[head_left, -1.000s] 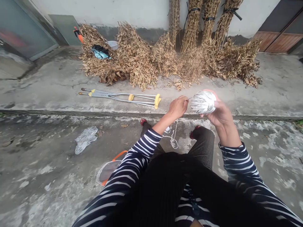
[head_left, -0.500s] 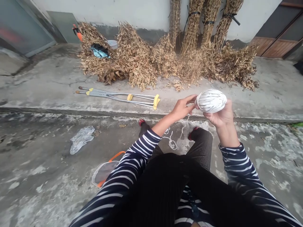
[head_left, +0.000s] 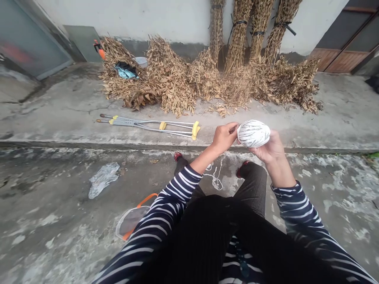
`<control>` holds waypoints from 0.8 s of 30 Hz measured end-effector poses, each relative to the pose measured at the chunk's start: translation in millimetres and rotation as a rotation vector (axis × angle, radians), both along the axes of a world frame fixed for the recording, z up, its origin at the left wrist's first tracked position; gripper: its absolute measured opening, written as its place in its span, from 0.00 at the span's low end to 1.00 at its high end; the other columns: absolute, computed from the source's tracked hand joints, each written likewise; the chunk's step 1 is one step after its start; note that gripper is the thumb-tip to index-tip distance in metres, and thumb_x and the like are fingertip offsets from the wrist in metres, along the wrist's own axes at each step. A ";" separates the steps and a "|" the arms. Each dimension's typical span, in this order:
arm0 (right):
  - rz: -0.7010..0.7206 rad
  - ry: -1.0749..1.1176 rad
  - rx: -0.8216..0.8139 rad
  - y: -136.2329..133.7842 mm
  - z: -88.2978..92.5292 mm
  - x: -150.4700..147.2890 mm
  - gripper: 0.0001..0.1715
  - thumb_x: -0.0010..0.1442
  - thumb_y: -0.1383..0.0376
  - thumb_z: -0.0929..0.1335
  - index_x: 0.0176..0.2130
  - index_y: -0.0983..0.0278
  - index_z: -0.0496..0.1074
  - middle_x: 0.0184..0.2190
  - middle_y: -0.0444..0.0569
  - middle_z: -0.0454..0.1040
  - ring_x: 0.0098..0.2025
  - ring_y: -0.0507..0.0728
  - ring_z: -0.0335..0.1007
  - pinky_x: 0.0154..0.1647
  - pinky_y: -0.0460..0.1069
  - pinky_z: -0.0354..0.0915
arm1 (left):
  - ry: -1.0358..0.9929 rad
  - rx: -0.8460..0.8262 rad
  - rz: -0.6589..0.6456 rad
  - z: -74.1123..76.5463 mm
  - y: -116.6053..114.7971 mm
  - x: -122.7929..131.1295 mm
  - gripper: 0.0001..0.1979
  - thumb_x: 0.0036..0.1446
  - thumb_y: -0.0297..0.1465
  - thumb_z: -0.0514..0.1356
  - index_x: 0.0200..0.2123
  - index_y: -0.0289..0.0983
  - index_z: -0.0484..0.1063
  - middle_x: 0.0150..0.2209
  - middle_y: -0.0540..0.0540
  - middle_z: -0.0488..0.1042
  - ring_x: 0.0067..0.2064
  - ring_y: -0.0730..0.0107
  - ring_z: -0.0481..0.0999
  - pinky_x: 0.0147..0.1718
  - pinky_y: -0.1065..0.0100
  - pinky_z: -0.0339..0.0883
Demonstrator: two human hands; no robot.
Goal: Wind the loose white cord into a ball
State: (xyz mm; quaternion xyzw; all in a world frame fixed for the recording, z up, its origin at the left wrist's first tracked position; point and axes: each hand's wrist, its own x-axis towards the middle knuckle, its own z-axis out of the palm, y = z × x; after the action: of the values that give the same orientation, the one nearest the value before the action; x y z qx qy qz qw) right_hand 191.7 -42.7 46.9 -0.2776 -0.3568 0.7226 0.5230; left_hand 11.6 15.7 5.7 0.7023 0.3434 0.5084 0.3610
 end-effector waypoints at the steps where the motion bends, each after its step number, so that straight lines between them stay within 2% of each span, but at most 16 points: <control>1: -0.001 -0.001 0.005 -1.1 0.4 -2.5 0.30 0.50 0.56 0.79 0.50 0.61 0.73 0.40 0.48 0.83 0.34 0.57 0.80 0.25 0.49 0.79 | 0.006 0.002 0.025 0.4 1.3 0.4 0.13 0.67 0.36 0.60 0.33 0.36 0.79 0.24 0.50 0.73 0.30 0.71 0.71 0.30 0.72 0.62; 7: 0.102 0.026 0.089 -10.2 1.0 -13.4 0.35 0.50 0.60 0.78 0.56 0.60 0.71 0.44 0.47 0.82 0.31 0.55 0.78 0.20 0.48 0.76 | 0.081 0.016 0.191 10.9 8.1 -3.3 0.10 0.64 0.28 0.58 0.33 0.36 0.79 0.27 0.49 0.77 0.30 0.72 0.70 0.33 0.72 0.62; 10: 0.126 -0.014 0.139 -14.5 -0.8 -18.3 0.34 0.51 0.60 0.77 0.57 0.61 0.72 0.43 0.47 0.81 0.28 0.54 0.76 0.19 0.48 0.76 | 0.116 0.052 0.212 15.0 11.2 -7.2 0.10 0.61 0.26 0.57 0.32 0.37 0.78 0.28 0.48 0.77 0.30 0.72 0.69 0.34 0.72 0.61; 14: 0.140 -0.034 0.148 -16.3 -2.5 -23.2 0.33 0.51 0.60 0.77 0.55 0.60 0.72 0.42 0.47 0.80 0.29 0.55 0.78 0.20 0.49 0.77 | 0.135 0.070 0.148 13.9 15.6 -9.9 0.11 0.60 0.24 0.55 0.32 0.37 0.77 0.28 0.49 0.76 0.29 0.71 0.69 0.34 0.71 0.62; 18: 0.153 0.004 0.144 -13.5 -3.8 -22.6 0.35 0.51 0.58 0.78 0.56 0.61 0.71 0.44 0.49 0.81 0.29 0.55 0.78 0.18 0.49 0.77 | 0.124 0.048 0.091 8.5 19.0 -7.7 0.12 0.61 0.23 0.54 0.32 0.36 0.77 0.31 0.47 0.79 0.33 0.68 0.74 0.37 0.70 0.65; 22: 0.074 0.056 0.141 -10.3 -2.9 -17.5 0.35 0.51 0.58 0.79 0.55 0.60 0.71 0.43 0.47 0.81 0.30 0.55 0.78 0.19 0.47 0.76 | 0.060 0.040 -0.017 1.5 15.0 -4.9 0.13 0.60 0.22 0.54 0.32 0.36 0.78 0.40 0.44 0.84 0.42 0.66 0.80 0.45 0.69 0.70; 24: 0.018 0.048 0.139 -9.1 -0.4 -14.4 0.34 0.51 0.58 0.79 0.55 0.59 0.71 0.41 0.46 0.81 0.30 0.55 0.78 0.19 0.47 0.75 | 0.014 0.009 -0.055 -1.9 10.0 -4.9 0.14 0.59 0.21 0.53 0.33 0.35 0.79 0.42 0.44 0.84 0.43 0.68 0.81 0.47 0.70 0.70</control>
State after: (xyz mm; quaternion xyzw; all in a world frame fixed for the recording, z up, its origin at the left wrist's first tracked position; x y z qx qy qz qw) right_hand 177.3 -51.8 46.5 -0.2203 -0.3958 0.7072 0.5429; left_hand 6.7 25.7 3.9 0.7166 0.3241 0.4952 0.3691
